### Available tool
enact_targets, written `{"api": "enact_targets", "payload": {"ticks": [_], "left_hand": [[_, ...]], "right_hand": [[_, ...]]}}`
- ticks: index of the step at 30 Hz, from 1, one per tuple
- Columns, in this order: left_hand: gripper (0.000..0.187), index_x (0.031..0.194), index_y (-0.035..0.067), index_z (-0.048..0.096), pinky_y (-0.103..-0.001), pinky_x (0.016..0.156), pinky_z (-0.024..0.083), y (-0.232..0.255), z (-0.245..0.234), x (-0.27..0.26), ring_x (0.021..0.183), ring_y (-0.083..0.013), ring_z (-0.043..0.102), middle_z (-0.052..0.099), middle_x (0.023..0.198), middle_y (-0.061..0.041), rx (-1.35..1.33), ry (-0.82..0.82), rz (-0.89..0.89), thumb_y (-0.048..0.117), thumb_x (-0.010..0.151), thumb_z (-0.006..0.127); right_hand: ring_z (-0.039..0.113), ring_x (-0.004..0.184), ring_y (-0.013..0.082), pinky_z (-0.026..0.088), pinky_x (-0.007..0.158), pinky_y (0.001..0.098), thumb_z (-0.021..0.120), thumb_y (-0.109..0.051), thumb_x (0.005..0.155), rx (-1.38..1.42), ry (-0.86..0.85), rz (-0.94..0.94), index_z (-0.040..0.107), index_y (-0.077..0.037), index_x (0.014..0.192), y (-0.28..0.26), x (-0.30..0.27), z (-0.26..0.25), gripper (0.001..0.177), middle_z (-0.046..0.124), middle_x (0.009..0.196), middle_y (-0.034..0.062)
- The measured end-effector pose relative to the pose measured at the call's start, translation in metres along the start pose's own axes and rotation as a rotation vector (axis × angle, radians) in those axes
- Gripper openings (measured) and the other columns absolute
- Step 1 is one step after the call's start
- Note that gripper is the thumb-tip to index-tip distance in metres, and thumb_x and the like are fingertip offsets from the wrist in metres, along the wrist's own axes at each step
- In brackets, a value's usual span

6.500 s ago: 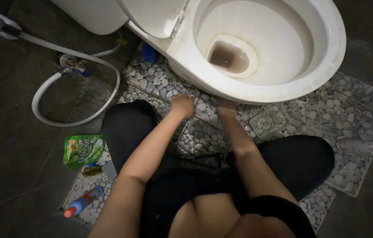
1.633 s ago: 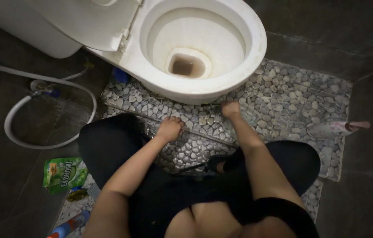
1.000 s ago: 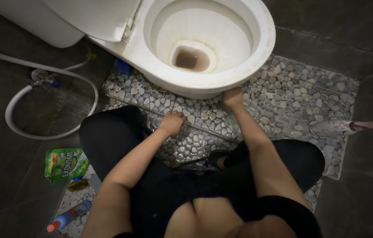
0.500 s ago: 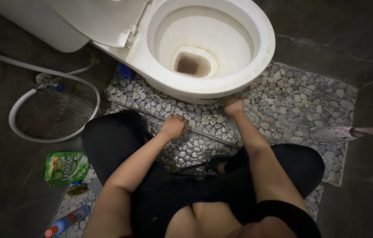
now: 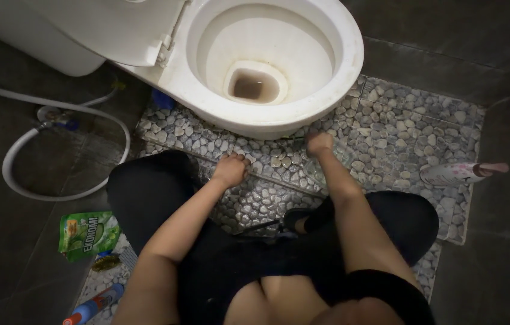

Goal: The person sits on the bathroom floor and scrubs the base and exterior of the toilet with a toothbrush. They then close the lid and scrub the top of the toilet seat and lid with the same toothbrush.

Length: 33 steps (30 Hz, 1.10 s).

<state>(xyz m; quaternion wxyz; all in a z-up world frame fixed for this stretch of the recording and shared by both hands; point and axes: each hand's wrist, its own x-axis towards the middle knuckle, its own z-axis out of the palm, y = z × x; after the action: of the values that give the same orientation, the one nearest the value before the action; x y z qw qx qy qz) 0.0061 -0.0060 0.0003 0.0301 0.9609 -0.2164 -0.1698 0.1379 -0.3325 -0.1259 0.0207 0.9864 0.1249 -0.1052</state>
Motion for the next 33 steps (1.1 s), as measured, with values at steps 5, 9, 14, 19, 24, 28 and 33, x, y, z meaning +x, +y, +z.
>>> {"api": "enact_targets", "payload": {"ticks": [5,9,14,19,24,28,33], "left_hand": [[0.030,0.115,0.014,0.069,-0.048,0.100,0.045,-0.002,-0.003,-0.002,0.119,-0.0273,0.060,0.068,0.120,-0.007,0.008,0.011,0.003,0.032,0.091,0.064],[0.031,0.117,0.015,0.069,-0.047,0.100,0.045,0.000,-0.006,0.001,0.120,-0.0273,0.059,0.068,0.121,-0.008,0.004,-0.017,0.012,0.030,0.091,0.063],[0.029,0.117,0.015,0.070,-0.045,0.102,0.044,0.007,-0.010,0.004,0.121,-0.0256,0.059,0.068,0.123,-0.007,-0.010,-0.050,0.012,0.028,0.092,0.062],[0.029,0.117,0.016,0.070,-0.046,0.103,0.043,0.007,-0.012,0.002,0.121,-0.0262,0.059,0.067,0.123,-0.007,-0.003,-0.057,0.006,0.031,0.094,0.061],[0.031,0.119,0.016,0.070,-0.045,0.102,0.043,0.006,-0.009,-0.001,0.122,-0.0257,0.058,0.067,0.124,-0.007,-0.001,-0.077,0.010,0.029,0.091,0.062],[0.033,0.120,0.014,0.069,-0.046,0.104,0.043,0.003,-0.010,0.002,0.122,-0.0266,0.058,0.067,0.125,-0.007,-0.007,-0.060,0.008,0.029,0.092,0.062],[0.033,0.121,0.014,0.069,-0.045,0.103,0.044,0.004,-0.007,0.000,0.124,-0.0265,0.058,0.066,0.127,-0.008,-0.002,-0.121,-0.003,0.032,0.094,0.060]], "right_hand": [[0.075,0.095,0.0329,0.059,0.074,0.0504,0.050,-0.026,0.099,0.036,0.040,-0.039,0.069,-0.015,0.117,0.015,0.000,-0.003,0.028,0.077,0.110,0.0135],[0.074,0.085,0.0357,0.057,0.067,0.0509,0.056,-0.022,0.082,0.094,0.195,-0.037,0.066,-0.017,0.120,0.023,0.001,-0.003,0.039,0.075,0.106,0.0156],[0.075,0.091,0.0311,0.058,0.071,0.0499,0.054,-0.021,0.092,0.050,0.088,-0.039,0.066,-0.018,0.121,0.012,0.001,-0.001,0.032,0.077,0.100,0.0114],[0.076,0.090,0.0296,0.059,0.072,0.0452,0.059,-0.024,0.088,0.044,0.233,-0.104,0.075,-0.016,0.102,0.023,0.016,-0.010,0.023,0.078,0.101,0.0107],[0.075,0.087,0.0325,0.058,0.069,0.0459,0.060,-0.024,0.086,0.124,0.187,0.012,0.077,-0.016,0.094,0.027,0.015,-0.008,0.021,0.077,0.098,0.0132],[0.075,0.084,0.0327,0.058,0.063,0.0497,0.059,-0.017,0.082,0.148,0.232,-0.072,0.077,-0.017,0.098,0.019,0.012,0.000,0.024,0.077,0.097,0.0135],[0.075,0.091,0.0300,0.059,0.069,0.0460,0.058,-0.020,0.088,0.044,0.236,-0.079,0.074,-0.014,0.104,0.029,0.019,0.004,0.023,0.077,0.102,0.0129]]}}
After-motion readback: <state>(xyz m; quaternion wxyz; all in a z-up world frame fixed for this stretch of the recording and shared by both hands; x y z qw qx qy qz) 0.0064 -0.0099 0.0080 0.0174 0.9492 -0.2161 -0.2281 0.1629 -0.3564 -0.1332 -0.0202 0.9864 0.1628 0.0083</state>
